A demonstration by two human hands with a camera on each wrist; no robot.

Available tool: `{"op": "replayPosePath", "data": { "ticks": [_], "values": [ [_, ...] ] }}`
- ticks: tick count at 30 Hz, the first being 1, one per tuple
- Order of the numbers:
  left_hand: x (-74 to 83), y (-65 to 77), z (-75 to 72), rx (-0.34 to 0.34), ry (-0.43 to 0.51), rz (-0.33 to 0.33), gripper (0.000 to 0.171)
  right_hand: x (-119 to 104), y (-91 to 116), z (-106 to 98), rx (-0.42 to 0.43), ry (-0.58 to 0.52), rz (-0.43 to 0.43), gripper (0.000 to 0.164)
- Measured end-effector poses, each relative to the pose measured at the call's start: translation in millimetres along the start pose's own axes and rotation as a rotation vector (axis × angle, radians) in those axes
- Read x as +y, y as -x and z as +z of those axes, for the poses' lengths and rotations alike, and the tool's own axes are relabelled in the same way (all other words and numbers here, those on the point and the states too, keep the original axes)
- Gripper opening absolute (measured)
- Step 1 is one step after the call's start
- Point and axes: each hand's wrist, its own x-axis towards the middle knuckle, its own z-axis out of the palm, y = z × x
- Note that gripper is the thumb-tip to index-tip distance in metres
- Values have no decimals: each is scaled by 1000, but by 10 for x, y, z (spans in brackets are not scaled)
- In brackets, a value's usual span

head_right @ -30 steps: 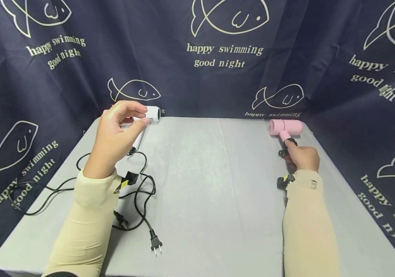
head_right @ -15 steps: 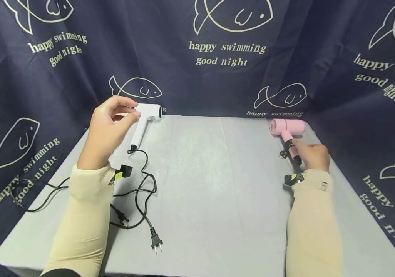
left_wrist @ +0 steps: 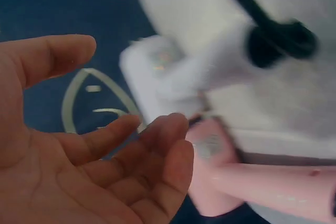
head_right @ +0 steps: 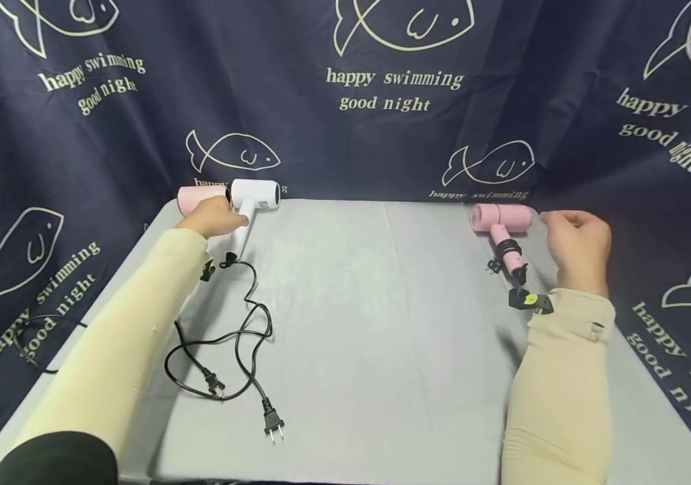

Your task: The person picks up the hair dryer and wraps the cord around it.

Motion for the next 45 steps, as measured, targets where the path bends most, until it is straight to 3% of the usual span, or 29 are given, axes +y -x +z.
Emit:
{"op": "replayPosePath", "data": {
  "ticks": [6,10,17,22,28,32,35,40,45],
  "values": [
    [49,-123,214,-92,-33,-28,43,-227,186,-119,58,-100,-147,14],
    [88,-120,274,-94,-69,-91,42,-362,263,-90,40,-161,-220,15],
    [-21,-219,467,-101,-94,-137,42,-420,369,3,8,-103,-280,14],
    [-37,-240,475,-60,-89,-130,36,-447,418,33,0,-87,-329,16],
    [-46,-209,369,-34,-77,-61,36,-503,500,51,17,-27,-359,21],
    [-17,-139,282,10,16,-35,38,-542,577,101,17,-10,-379,31],
    [76,-106,173,71,152,-9,40,-580,645,148,8,6,-402,38],
    [458,-7,-67,179,429,52,43,-671,771,247,-22,38,-451,46],
    [865,182,-280,229,597,122,54,-733,924,353,-96,70,-501,48]
  ]
}}
